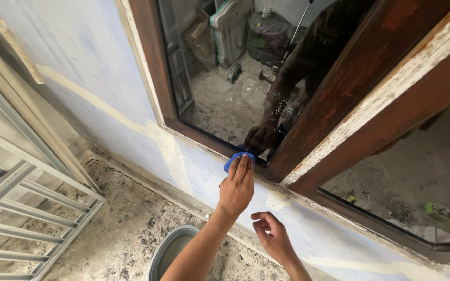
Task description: The person wipes the wooden frame and glass panes of a window with a blue cloth.
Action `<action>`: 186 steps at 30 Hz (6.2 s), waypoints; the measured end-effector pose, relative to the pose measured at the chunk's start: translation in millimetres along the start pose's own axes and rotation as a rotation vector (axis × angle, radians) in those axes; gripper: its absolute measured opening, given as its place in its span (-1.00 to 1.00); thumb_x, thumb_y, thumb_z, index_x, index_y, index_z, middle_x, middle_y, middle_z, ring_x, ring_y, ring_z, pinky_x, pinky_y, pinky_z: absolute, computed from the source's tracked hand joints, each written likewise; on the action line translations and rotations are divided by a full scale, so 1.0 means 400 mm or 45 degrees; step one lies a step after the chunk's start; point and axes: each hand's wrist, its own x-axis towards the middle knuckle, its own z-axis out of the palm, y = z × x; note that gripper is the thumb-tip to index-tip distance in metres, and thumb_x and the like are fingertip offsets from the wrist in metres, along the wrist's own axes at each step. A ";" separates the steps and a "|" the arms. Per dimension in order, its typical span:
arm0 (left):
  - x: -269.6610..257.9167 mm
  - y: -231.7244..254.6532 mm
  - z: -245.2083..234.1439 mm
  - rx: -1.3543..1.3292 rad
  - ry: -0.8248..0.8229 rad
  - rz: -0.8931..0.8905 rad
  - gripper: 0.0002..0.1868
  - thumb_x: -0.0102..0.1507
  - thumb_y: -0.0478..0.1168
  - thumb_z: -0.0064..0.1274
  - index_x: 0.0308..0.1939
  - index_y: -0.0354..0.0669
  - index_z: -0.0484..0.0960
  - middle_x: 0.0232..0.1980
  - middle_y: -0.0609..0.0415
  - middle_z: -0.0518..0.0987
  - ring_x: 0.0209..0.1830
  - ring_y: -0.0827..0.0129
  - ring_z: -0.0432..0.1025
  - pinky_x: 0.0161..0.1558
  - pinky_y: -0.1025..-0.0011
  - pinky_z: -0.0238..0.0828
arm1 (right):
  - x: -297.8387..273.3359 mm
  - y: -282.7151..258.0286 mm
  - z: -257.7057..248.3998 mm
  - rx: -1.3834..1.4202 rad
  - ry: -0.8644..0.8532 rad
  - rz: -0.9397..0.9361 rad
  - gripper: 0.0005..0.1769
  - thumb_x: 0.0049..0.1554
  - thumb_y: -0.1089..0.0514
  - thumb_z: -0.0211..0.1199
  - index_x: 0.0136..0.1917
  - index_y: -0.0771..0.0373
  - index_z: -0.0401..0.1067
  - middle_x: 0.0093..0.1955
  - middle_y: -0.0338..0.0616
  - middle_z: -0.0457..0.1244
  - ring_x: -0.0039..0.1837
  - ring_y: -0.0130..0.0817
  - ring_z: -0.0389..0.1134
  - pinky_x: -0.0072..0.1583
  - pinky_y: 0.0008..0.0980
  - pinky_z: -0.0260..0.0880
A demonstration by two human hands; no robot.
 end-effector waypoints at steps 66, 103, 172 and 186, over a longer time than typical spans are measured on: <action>-0.134 -0.051 -0.329 -1.167 -0.623 -0.623 -0.39 0.20 -0.30 0.22 0.31 -0.26 0.37 -0.01 -0.05 0.59 -0.08 0.31 0.52 0.04 0.42 0.52 | -0.007 -0.239 -0.039 -0.074 -0.066 -0.490 -0.44 0.04 0.18 0.40 0.32 0.15 0.43 0.50 -0.26 0.12 0.39 -0.25 0.32 0.25 -0.23 0.46; 0.070 -0.412 0.069 -0.141 0.647 -0.973 -0.67 0.42 -0.23 0.00 0.22 -0.28 0.58 0.22 -0.22 0.59 0.12 -0.06 0.57 0.05 0.22 0.57 | 0.095 -0.105 0.141 -0.306 -0.121 -0.450 -0.53 0.08 0.22 0.38 0.27 0.17 0.42 0.26 -0.13 0.33 0.14 -0.33 0.44 0.11 -0.35 0.54; 0.122 0.073 -0.386 -1.530 -0.251 0.022 -0.54 0.21 -0.31 0.21 0.12 -0.35 0.39 -0.06 0.03 0.48 -0.04 0.43 0.40 -0.04 0.46 0.42 | -0.107 -0.552 -0.306 -0.859 -0.040 -0.824 -0.69 0.00 0.27 0.39 0.04 0.28 0.48 -0.05 -0.12 0.35 -0.02 -0.26 0.40 -0.01 -0.29 0.47; -0.044 0.050 -0.311 -1.701 -0.961 -1.162 -0.46 0.29 -0.13 0.08 0.27 -0.36 0.38 -0.02 -0.09 0.62 0.00 0.20 0.56 0.16 0.28 0.57 | -0.072 -0.241 -0.056 -0.101 -0.228 -0.125 -0.34 -0.01 -0.03 0.43 0.21 0.21 0.17 0.03 -0.02 0.35 0.06 -0.23 0.50 0.10 -0.23 0.58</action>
